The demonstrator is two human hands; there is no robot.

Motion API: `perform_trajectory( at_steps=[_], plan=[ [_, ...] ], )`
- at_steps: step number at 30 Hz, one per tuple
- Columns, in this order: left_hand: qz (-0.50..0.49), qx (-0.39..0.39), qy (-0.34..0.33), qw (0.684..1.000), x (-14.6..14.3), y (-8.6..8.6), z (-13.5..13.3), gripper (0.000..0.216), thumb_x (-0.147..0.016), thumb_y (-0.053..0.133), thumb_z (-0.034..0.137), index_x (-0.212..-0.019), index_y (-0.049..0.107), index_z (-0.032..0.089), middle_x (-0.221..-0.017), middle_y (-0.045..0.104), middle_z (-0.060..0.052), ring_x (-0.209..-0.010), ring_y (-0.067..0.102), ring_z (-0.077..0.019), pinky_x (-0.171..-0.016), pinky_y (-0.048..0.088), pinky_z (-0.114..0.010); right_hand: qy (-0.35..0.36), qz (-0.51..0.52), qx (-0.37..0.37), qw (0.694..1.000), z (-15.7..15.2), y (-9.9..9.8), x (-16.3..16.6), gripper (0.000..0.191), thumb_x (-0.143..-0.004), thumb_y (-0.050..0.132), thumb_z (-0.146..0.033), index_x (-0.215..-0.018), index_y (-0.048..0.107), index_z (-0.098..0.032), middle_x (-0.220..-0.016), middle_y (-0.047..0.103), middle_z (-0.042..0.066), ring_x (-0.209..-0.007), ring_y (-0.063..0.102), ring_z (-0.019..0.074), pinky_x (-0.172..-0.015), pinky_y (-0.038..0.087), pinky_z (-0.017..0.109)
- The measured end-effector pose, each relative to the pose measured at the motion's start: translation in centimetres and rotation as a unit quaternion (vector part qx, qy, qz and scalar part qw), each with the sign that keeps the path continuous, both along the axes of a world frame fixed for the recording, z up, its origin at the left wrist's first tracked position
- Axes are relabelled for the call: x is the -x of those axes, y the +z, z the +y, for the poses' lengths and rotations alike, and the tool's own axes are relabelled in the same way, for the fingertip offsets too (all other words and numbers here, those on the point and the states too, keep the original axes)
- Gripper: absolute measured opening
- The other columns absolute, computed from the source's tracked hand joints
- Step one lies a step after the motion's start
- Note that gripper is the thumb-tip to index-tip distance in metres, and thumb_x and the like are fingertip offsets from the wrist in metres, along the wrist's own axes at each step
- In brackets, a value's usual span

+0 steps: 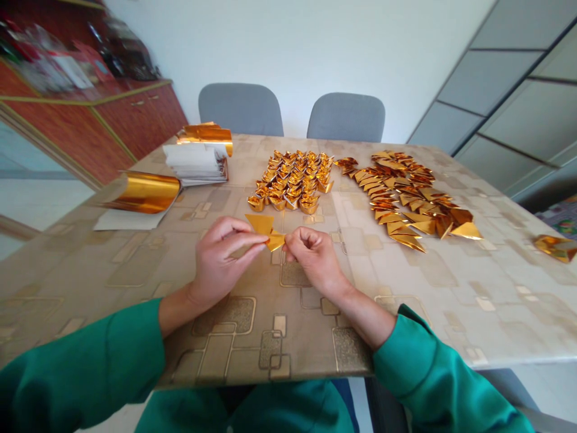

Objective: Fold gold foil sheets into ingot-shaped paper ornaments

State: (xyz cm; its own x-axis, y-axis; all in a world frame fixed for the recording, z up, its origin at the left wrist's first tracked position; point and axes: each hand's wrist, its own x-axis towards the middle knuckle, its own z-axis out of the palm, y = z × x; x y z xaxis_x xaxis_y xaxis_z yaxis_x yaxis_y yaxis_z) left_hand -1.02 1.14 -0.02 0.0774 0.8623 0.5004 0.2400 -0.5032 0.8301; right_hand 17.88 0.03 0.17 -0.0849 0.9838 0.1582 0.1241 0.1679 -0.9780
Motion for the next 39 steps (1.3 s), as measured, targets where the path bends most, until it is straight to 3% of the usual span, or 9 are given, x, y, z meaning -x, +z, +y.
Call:
perform_trajectory(
  at_steps=[5, 10, 13, 16, 22, 26, 29, 33, 39],
  plan=[
    [-0.05, 0.034, 0.016, 0.998, 0.0, 0.7, 0.1, 0.017, -0.064, 0.085, 0.015, -0.071, 0.077, 0.028, -0.083, 0.067, -0.003, -0.086, 0.057, -0.0193, -0.087, 0.046, -0.03, -0.021, -0.027, -0.031, 0.999, -0.1, 0.3, -0.2, 0.043, -0.091, 0.054, -0.054, -0.065, 0.06, -0.02, -0.059, 0.057, 0.0, -0.058, 0.05, 0.0126, -0.06, 0.042, 0.028],
    [-0.215, 0.186, 0.008, 0.959, -1.0, 0.4, 0.2, 0.011, -0.068, 0.082, 0.019, -0.07, 0.071, 0.018, -0.07, 0.065, 0.0, -0.064, 0.056, -0.0114, -0.064, 0.046, -0.023, 0.056, 0.007, 0.001, 0.998, 0.2, -0.1, 0.1, 0.036, -0.084, 0.066, -0.052, -0.102, 0.059, -0.022, -0.103, 0.065, 0.006, -0.093, 0.059, 0.0178, -0.079, 0.047, 0.032],
    [-0.285, 0.281, -0.034, 0.916, -1.4, 0.2, -0.2, 0.02, -0.064, 0.084, 0.024, -0.07, 0.067, 0.016, -0.067, 0.065, 0.002, -0.06, 0.058, -0.0099, -0.061, 0.049, -0.023, 0.123, 0.033, 0.047, 0.991, 0.4, -0.8, 0.5, 0.035, -0.082, 0.069, -0.051, -0.092, 0.058, -0.019, -0.085, 0.062, 0.002, -0.077, 0.057, 0.0142, -0.07, 0.046, 0.029],
    [-0.313, 0.358, -0.051, 0.878, -1.6, 0.3, -0.6, 0.029, -0.058, 0.088, 0.025, -0.069, 0.063, 0.015, -0.067, 0.067, 0.002, -0.062, 0.063, -0.011, -0.064, 0.053, -0.024, 0.098, 0.025, 0.048, 0.994, 0.6, -1.4, 0.6, 0.034, -0.081, 0.07, -0.048, -0.079, 0.053, -0.019, -0.066, 0.05, -0.005, -0.058, 0.044, 0.0091, -0.057, 0.037, 0.025],
    [-0.346, 0.416, -0.068, 0.838, -1.2, 0.6, -0.5, 0.026, -0.06, 0.087, 0.02, -0.071, 0.064, 0.014, -0.071, 0.071, 0.0, -0.064, 0.067, -0.0103, -0.066, 0.056, -0.022, 0.116, 0.033, 0.049, 0.991, 0.5, -0.7, 0.0, 0.03, -0.084, 0.068, -0.047, -0.083, 0.056, -0.02, -0.066, 0.054, -0.005, -0.055, 0.047, 0.009, -0.053, 0.039, 0.024],
    [-0.382, 0.455, -0.073, 0.801, -1.0, 0.2, 0.1, 0.017, -0.07, 0.081, 0.013, -0.073, 0.064, 0.014, -0.072, 0.072, -0.001, -0.061, 0.066, -0.0076, -0.061, 0.055, -0.017, 0.086, -0.037, -0.072, 0.993, 0.7, -0.2, -0.9, 0.021, -0.097, 0.051, -0.033, -0.112, 0.059, -0.022, -0.082, 0.065, 0.001, -0.07, 0.06, 0.0135, -0.068, 0.051, 0.03],
    [-0.4, 0.484, -0.08, 0.774, -1.0, -0.2, 0.2, 0.015, -0.073, 0.077, 0.009, -0.073, 0.063, 0.014, -0.072, 0.072, -0.001, -0.062, 0.067, -0.0078, -0.06, 0.055, -0.016, 0.088, -0.188, -0.235, 0.95, 0.9, -0.1, -1.3, 0.034, -0.091, 0.059, -0.021, -0.125, 0.056, -0.024, -0.107, 0.067, 0.006, -0.088, 0.062, 0.0179, -0.081, 0.052, 0.037],
    [-0.4, 0.494, -0.089, 0.767, -1.2, -0.4, 0.1, 0.014, -0.074, 0.075, 0.007, -0.071, 0.063, 0.014, -0.071, 0.071, -0.001, -0.061, 0.066, -0.0074, -0.059, 0.054, -0.015, 0.099, -0.296, -0.369, 0.876, 1.0, 0.1, -1.7, 0.017, -0.093, 0.063, -0.021, -0.109, 0.066, -0.025, -0.102, 0.069, 0.006, -0.094, 0.061, 0.0205, -0.083, 0.05, 0.038],
    [-0.372, 0.507, -0.089, 0.772, -1.2, 0.0, -0.1, 0.015, -0.072, 0.076, 0.007, -0.067, 0.064, 0.014, -0.069, 0.071, -0.002, -0.062, 0.068, -0.0095, -0.061, 0.056, -0.018, 0.111, -0.357, -0.436, 0.819, 0.9, 0.7, -2.3, 0.013, -0.096, 0.06, -0.025, -0.102, 0.072, -0.028, -0.095, 0.07, 0.003, -0.094, 0.054, 0.0198, -0.081, 0.045, 0.035]
  ],
)
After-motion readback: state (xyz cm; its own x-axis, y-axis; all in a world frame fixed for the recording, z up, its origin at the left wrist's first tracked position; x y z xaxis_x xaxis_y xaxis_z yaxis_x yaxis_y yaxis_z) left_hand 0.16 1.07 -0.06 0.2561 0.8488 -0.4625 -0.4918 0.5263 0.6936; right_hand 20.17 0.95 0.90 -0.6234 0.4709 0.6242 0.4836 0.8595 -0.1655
